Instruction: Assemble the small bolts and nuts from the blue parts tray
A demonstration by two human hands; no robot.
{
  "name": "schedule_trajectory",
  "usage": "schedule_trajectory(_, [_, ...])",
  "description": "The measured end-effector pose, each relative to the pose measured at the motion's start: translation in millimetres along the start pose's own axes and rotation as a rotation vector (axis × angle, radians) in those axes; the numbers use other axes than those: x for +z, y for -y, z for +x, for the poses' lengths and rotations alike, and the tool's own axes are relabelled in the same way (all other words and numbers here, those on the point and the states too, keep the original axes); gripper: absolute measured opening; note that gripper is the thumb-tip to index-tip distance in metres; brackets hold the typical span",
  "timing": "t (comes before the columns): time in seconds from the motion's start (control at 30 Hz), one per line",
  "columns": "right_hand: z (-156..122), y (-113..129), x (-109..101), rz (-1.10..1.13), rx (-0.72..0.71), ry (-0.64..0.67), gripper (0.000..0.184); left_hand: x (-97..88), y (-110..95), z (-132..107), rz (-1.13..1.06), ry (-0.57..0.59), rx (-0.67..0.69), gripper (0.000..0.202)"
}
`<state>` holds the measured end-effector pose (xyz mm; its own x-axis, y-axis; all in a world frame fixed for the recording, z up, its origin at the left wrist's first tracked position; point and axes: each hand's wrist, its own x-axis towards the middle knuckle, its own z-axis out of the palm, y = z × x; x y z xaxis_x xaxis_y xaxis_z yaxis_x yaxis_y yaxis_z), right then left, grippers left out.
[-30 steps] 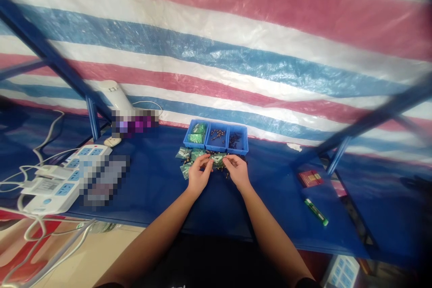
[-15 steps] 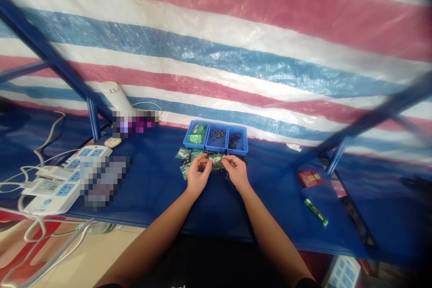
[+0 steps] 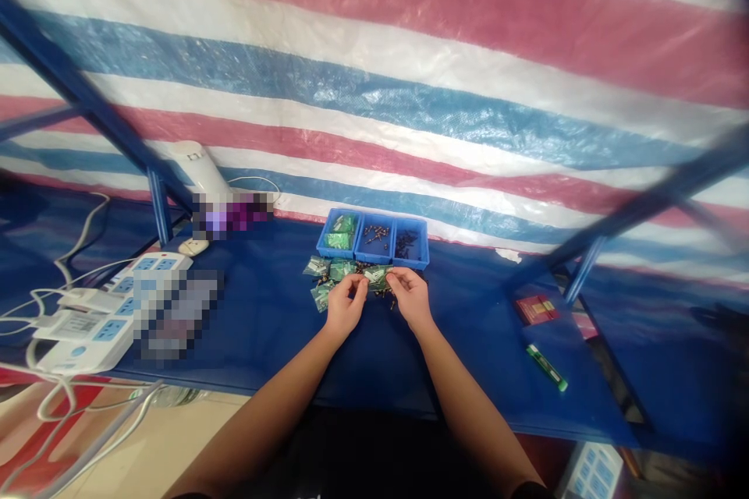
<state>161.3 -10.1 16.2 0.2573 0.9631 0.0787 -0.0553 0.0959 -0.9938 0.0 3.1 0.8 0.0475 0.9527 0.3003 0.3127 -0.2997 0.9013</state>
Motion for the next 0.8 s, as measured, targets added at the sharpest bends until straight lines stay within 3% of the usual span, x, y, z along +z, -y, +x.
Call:
schedule_trajectory(0.33, [0.0, 4.2, -2.6, -0.153, -0.050, -0.042, 0.024, 1.6, 1.8, -0.7, 0.080, -0.061, 0.007, 0.021])
schedule_trajectory(0.57, [-1.9, 6.6, -0.3, 0.014, 0.044, 0.046, 0.026, 2.2, 0.6, -0.2, -0.065, -0.065, -0.019, 0.023])
schedule_trajectory(0.67, [-1.8, 6.9, -1.3, 0.044, 0.040, 0.052, 0.028, 0.5, 1.8, -2.3, -0.156, -0.057, 0.040, 0.023])
schedule_trajectory(0.8, [-0.7, 7.8, -3.9, 0.019, 0.039, 0.014, 0.028, -3.7, 4.5, -4.4, -0.112, -0.084, 0.108, 0.023])
